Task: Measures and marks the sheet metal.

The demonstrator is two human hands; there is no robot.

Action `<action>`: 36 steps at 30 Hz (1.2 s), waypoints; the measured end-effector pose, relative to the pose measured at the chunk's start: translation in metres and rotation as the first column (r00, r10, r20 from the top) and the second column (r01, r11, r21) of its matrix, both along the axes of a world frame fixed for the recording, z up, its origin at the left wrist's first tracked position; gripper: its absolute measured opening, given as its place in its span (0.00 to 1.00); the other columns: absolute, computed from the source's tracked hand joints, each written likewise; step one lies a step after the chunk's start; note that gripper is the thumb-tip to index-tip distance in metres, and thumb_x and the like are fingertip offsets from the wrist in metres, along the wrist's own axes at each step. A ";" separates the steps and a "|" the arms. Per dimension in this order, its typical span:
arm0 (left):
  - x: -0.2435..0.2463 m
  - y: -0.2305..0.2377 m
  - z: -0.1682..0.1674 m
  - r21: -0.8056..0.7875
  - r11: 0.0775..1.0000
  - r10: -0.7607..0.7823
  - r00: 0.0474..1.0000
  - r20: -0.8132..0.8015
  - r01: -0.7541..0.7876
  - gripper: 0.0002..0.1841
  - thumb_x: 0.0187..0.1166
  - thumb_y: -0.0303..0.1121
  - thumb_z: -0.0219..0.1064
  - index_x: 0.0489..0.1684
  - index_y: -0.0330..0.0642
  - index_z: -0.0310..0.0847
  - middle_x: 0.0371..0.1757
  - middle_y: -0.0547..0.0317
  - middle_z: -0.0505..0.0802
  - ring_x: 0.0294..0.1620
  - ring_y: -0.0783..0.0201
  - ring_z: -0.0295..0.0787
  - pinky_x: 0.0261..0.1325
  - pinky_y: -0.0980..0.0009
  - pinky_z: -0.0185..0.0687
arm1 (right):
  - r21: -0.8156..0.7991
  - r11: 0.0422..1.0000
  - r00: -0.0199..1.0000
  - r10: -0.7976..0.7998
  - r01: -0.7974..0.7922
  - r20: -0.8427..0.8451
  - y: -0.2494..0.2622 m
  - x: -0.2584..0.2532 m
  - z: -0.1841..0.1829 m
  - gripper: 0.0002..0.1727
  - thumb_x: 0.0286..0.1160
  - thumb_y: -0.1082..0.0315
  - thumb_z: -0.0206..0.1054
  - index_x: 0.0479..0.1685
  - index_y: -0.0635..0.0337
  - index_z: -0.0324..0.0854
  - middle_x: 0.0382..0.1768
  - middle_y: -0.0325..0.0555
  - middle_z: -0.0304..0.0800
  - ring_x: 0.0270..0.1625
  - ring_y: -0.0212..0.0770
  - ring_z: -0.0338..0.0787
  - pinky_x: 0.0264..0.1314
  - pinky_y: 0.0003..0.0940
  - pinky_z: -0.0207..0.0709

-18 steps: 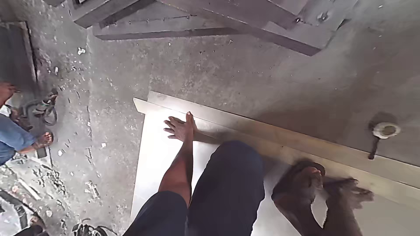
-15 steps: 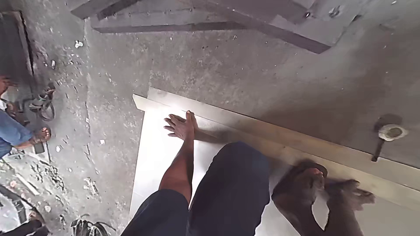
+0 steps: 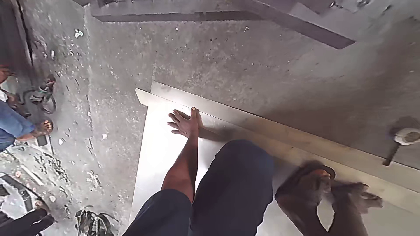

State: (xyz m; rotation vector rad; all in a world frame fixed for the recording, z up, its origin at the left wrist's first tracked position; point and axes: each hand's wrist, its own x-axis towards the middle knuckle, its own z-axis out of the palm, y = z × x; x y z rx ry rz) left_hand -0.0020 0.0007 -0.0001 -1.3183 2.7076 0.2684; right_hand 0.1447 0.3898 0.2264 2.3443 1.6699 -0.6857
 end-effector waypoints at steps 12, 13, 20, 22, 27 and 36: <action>0.011 -0.004 0.001 0.013 0.995 -0.096 0.995 0.000 0.096 0.63 0.60 0.89 0.49 0.98 0.61 0.41 0.99 0.53 0.47 0.98 0.37 0.33 0.80 0.13 0.31 | -0.245 0.922 0.941 0.329 -0.300 0.087 0.014 0.011 -0.002 0.29 0.95 0.68 0.45 0.88 0.78 0.55 0.88 0.69 0.63 0.89 0.55 0.67 0.90 0.39 0.58; 0.012 0.002 -0.001 -0.002 0.992 -0.126 0.991 -0.034 0.126 0.62 0.62 0.87 0.52 0.98 0.57 0.44 0.98 0.49 0.49 0.97 0.35 0.35 0.81 0.13 0.30 | -0.367 0.832 0.859 0.492 -0.415 0.144 0.032 0.026 -0.015 0.30 0.94 0.65 0.49 0.89 0.75 0.56 0.90 0.69 0.58 0.93 0.57 0.60 0.93 0.44 0.53; 0.007 0.057 0.063 0.047 0.978 -0.202 0.979 -0.022 0.203 0.52 0.78 0.73 0.53 0.95 0.42 0.53 0.96 0.34 0.48 0.95 0.30 0.43 0.82 0.23 0.47 | 0.051 0.985 0.975 0.155 -0.166 0.161 0.135 0.202 -0.205 0.44 0.89 0.31 0.40 0.99 0.44 0.46 0.97 0.54 0.45 0.91 0.70 0.59 0.79 0.78 0.63; 0.007 0.059 0.065 0.030 0.979 -0.200 0.979 -0.041 0.201 0.51 0.78 0.73 0.53 0.95 0.42 0.54 0.95 0.34 0.51 0.93 0.30 0.49 0.81 0.25 0.53 | 0.105 0.994 0.996 0.000 -0.010 0.093 0.131 0.198 -0.205 0.50 0.79 0.21 0.39 0.99 0.37 0.43 0.93 0.60 0.56 0.83 0.75 0.70 0.69 0.79 0.71; 0.010 0.061 0.065 0.062 0.975 -0.211 0.977 -0.027 0.212 0.52 0.79 0.71 0.55 0.96 0.43 0.49 0.94 0.31 0.54 0.90 0.29 0.56 0.76 0.23 0.62 | 0.085 0.996 0.990 -0.039 0.027 0.133 0.135 0.206 -0.213 0.52 0.75 0.17 0.36 0.99 0.31 0.39 0.88 0.70 0.62 0.76 0.78 0.76 0.62 0.78 0.76; 0.014 0.104 0.118 0.157 0.971 -0.199 0.974 0.105 0.181 0.44 0.90 0.59 0.50 0.97 0.37 0.39 0.95 0.36 0.53 0.94 0.41 0.52 0.90 0.43 0.55 | 0.097 0.989 0.991 -0.121 0.114 0.061 0.129 0.199 -0.202 0.49 0.74 0.17 0.43 0.97 0.21 0.41 0.86 0.74 0.62 0.73 0.78 0.79 0.59 0.78 0.76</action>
